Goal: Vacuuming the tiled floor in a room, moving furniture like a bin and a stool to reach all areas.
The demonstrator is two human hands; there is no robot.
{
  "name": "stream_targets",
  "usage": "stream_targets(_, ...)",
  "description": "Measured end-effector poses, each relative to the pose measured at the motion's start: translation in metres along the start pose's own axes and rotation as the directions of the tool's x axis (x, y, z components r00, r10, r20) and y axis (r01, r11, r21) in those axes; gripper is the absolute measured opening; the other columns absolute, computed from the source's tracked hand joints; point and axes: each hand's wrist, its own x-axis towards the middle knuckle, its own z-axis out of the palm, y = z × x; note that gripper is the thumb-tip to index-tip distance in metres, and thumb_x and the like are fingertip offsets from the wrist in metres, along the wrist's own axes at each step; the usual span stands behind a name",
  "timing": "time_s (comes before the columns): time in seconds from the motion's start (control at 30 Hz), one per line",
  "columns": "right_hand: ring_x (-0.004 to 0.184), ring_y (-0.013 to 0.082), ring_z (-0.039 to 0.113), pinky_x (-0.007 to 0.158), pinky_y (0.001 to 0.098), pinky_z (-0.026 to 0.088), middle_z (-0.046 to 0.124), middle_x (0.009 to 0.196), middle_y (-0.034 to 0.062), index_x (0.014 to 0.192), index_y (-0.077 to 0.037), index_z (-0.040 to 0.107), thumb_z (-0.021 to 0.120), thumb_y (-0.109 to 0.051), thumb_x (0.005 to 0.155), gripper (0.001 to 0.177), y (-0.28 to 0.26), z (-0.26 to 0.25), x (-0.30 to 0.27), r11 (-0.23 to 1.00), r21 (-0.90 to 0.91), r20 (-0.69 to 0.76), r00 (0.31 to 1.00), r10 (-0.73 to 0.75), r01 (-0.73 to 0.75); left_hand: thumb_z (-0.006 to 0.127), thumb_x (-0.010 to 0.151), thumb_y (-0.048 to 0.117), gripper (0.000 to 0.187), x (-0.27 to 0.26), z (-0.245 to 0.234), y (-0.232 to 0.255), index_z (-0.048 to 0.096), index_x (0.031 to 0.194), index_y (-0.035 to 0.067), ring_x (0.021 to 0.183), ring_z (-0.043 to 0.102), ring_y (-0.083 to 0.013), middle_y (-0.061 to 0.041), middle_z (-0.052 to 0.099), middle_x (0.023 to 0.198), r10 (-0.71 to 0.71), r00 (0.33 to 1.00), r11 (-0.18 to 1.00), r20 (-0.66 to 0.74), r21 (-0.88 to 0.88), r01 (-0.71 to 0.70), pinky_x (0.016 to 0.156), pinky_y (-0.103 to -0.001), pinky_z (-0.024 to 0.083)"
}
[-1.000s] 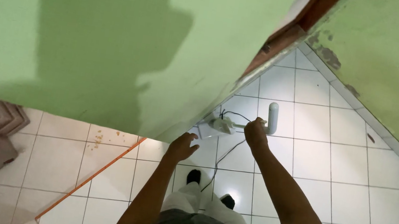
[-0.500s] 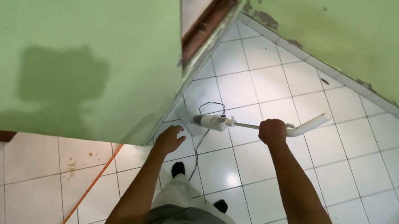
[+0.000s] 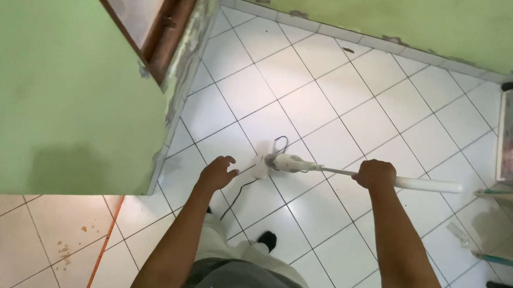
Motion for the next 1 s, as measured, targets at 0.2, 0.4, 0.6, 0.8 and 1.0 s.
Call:
stream_targets(0.2,0.093,0.0232,0.076,0.080,0.0409,0.060,0.079,0.100,0.0026,0.108,-0.017,0.078,0.064,-0.062,0.094,0.049,0.059,0.080,-0.029,0.980,0.147,0.116,0.986,0.117,-0.134,0.068,0.094,0.042,0.045,0.005,0.050,0.032,0.062,0.131,0.017,0.115,0.064,-0.0283,-0.010,0.063,0.130,0.033,0.997,0.998,0.064,0.046,-0.036,0.097,-0.043,0.053)
stream_targets(0.4,0.105,0.0262,0.074,0.087,0.0445,0.058,0.078,0.112,0.0040,0.113,-0.015,0.077,0.064,-0.059,0.094,0.050,0.065,0.131,-0.030,0.958,0.245,0.129,0.984,0.121,-0.150,0.068,0.093,0.042,0.046,0.020,0.079,0.051,0.061,0.131,0.016,0.114,0.065,-0.0290,-0.010,0.062,0.131,0.049,0.991,0.995,0.127,0.076,-0.059,0.097,-0.043,0.053)
stream_targets(0.6,0.104,0.0276,0.075,0.086,0.0445,0.059,0.077,0.113,0.0054,0.117,-0.014,0.075,0.060,-0.052,0.099,0.045,0.042,0.147,-0.006,0.957,0.246,0.249,0.964,0.089,-0.152,0.068,0.093,0.041,0.047,0.036,0.083,0.055,0.061,0.131,0.016,0.115,0.064,-0.0299,-0.011,0.061,0.133,0.051,0.993,0.995,0.105,0.082,-0.060,0.097,-0.044,0.052)
stream_targets(0.8,0.098,0.0261,0.077,0.083,0.0411,0.058,0.078,0.110,0.0079,0.115,-0.015,0.077,0.058,-0.026,0.093,0.031,0.041,0.151,0.034,0.950,0.265,0.338,0.938,0.070,-0.167,0.068,0.093,0.039,0.045,0.036,0.069,0.052,0.063,0.130,0.014,0.115,0.065,-0.0299,-0.012,0.065,0.128,0.032,0.999,0.999,0.038,0.030,-0.033,0.095,-0.043,0.054)
stream_targets(1.0,0.086,0.0220,0.077,0.071,0.0392,0.059,0.079,0.096,0.0070,0.107,-0.013,0.080,0.060,-0.025,0.092,0.028,0.016,0.155,0.058,0.954,0.291,0.184,0.983,0.017,-0.071,0.068,0.093,0.038,0.042,0.034,0.058,0.045,0.064,0.128,0.016,0.112,0.066,-0.0273,-0.010,0.066,0.127,-0.058,0.998,0.998,-0.012,-0.039,0.058,0.094,-0.042,0.053)
